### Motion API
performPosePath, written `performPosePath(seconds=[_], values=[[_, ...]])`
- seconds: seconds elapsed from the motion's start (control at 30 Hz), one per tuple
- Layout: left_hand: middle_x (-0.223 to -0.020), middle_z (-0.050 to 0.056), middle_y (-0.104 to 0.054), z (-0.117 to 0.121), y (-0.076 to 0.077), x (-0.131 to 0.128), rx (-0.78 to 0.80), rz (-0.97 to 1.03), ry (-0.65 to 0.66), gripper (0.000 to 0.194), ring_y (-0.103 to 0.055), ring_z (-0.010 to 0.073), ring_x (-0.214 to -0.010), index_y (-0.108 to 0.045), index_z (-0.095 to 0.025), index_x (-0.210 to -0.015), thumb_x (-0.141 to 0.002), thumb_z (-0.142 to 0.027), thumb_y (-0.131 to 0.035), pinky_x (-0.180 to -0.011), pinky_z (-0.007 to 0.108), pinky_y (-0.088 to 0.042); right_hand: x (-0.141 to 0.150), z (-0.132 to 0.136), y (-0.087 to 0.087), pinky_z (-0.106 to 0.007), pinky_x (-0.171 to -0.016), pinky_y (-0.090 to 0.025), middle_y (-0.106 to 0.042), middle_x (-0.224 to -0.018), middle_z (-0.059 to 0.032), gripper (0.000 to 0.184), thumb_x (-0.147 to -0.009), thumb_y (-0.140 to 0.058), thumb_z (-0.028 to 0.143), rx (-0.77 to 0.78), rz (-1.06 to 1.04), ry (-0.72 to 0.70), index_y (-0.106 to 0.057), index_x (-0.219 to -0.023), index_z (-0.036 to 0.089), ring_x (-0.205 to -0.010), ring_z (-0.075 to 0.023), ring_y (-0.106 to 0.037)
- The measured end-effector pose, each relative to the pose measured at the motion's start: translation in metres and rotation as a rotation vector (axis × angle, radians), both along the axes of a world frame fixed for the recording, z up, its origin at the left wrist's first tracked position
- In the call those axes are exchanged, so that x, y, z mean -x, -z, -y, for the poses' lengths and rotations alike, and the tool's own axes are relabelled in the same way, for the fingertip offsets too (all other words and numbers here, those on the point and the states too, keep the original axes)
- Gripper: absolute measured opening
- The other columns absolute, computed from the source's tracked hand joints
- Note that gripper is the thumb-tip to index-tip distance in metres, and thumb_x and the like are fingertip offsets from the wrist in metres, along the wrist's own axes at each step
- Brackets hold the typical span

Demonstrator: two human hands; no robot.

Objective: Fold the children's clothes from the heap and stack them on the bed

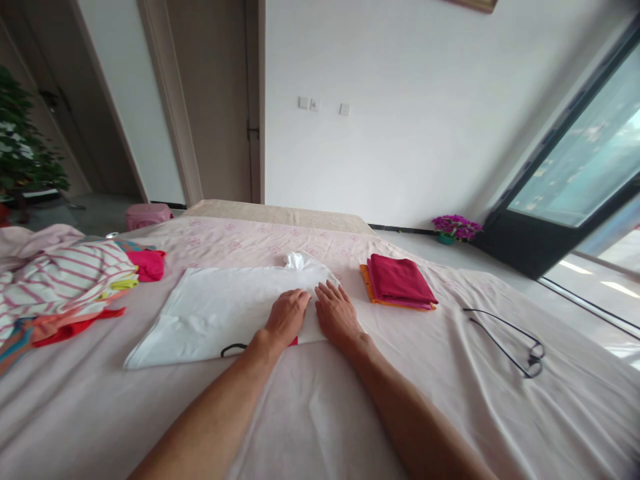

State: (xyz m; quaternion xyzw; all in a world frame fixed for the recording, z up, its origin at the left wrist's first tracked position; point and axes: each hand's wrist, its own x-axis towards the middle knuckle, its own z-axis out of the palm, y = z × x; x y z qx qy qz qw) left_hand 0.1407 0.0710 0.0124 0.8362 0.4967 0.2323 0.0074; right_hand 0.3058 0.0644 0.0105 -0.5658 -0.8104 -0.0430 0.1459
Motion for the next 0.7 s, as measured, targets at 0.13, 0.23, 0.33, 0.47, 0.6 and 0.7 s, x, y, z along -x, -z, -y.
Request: performPosePath(seconds=[0.13, 0.23, 0.33, 0.47, 0.6, 0.7], values=[[-0.118, 0.01, -0.068, -0.003, 0.009, 0.0, 0.017, -0.01, 0.001, 0.035, -0.06, 0.0186, -0.115, -0.06, -0.016, -0.12, -0.094, -0.01, -0.037, -0.103, 0.032, -0.044, 0.0, -0.002, 0.005, -0.045, -0.118, -0.024, -0.036, -0.157, -0.0113, 0.055, -0.101, -0.035, 0.04, 0.075, 0.03, 0.024, -0.041, -0.149, 0.015, -0.145, -0.0249, -0.032], [-0.137, 0.013, -0.06, -0.005, 0.013, 0.005, 0.019, -0.014, -0.012, 0.042, -0.051, 0.0209, -0.131, -0.051, -0.015, -0.135, -0.095, -0.016, -0.041, -0.113, 0.036, -0.036, -0.001, -0.003, 0.008, -0.047, -0.118, -0.023, -0.031, -0.158, -0.0136, 0.057, -0.101, -0.036, 0.041, 0.069, 0.074, 0.062, -0.038, -0.151, 0.014, -0.146, -0.0267, -0.03], [-0.15, 0.02, -0.045, -0.004, 0.013, 0.013, 0.031, -0.021, -0.058, 0.054, -0.041, 0.0293, -0.14, -0.038, -0.013, -0.147, -0.097, -0.031, -0.043, -0.115, 0.046, -0.031, -0.003, -0.004, 0.009, -0.047, -0.118, -0.024, -0.03, -0.158, -0.0132, 0.058, -0.101, -0.034, 0.041, 0.068, 0.11, 0.057, -0.037, -0.152, 0.013, -0.147, -0.0276, -0.028], [-0.157, 0.02, -0.034, 0.003, 0.011, 0.042, 0.098, -0.063, -0.174, 0.065, -0.031, 0.0341, -0.146, -0.028, -0.016, -0.153, -0.098, -0.05, -0.036, -0.116, 0.054, -0.026, -0.003, -0.005, 0.012, -0.047, -0.119, -0.022, -0.028, -0.159, -0.0133, 0.06, -0.101, -0.031, 0.042, 0.07, 0.111, 0.065, -0.036, -0.152, 0.012, -0.147, -0.028, -0.026], [-0.158, 0.02, -0.033, 0.012, 0.014, 0.099, 0.147, -0.137, -0.325, 0.066, -0.029, 0.034, -0.147, -0.032, -0.018, -0.152, -0.098, -0.054, -0.031, -0.115, 0.055, -0.025, -0.002, -0.006, 0.013, -0.049, -0.119, -0.021, -0.028, -0.159, -0.0138, 0.061, -0.101, -0.03, 0.043, 0.071, 0.1, 0.079, -0.035, -0.153, 0.011, -0.148, -0.028, -0.026], [-0.158, 0.019, -0.034, 0.017, 0.017, 0.155, 0.168, -0.206, -0.425, 0.066, -0.028, 0.0343, -0.147, -0.035, -0.019, -0.151, -0.097, -0.056, -0.03, -0.115, 0.055, -0.024, -0.001, -0.006, 0.012, -0.049, -0.119, -0.021, -0.027, -0.159, -0.0131, 0.061, -0.101, -0.029, 0.043, 0.088, 0.11, 0.086, -0.035, -0.153, 0.011, -0.148, -0.0276, -0.025]])
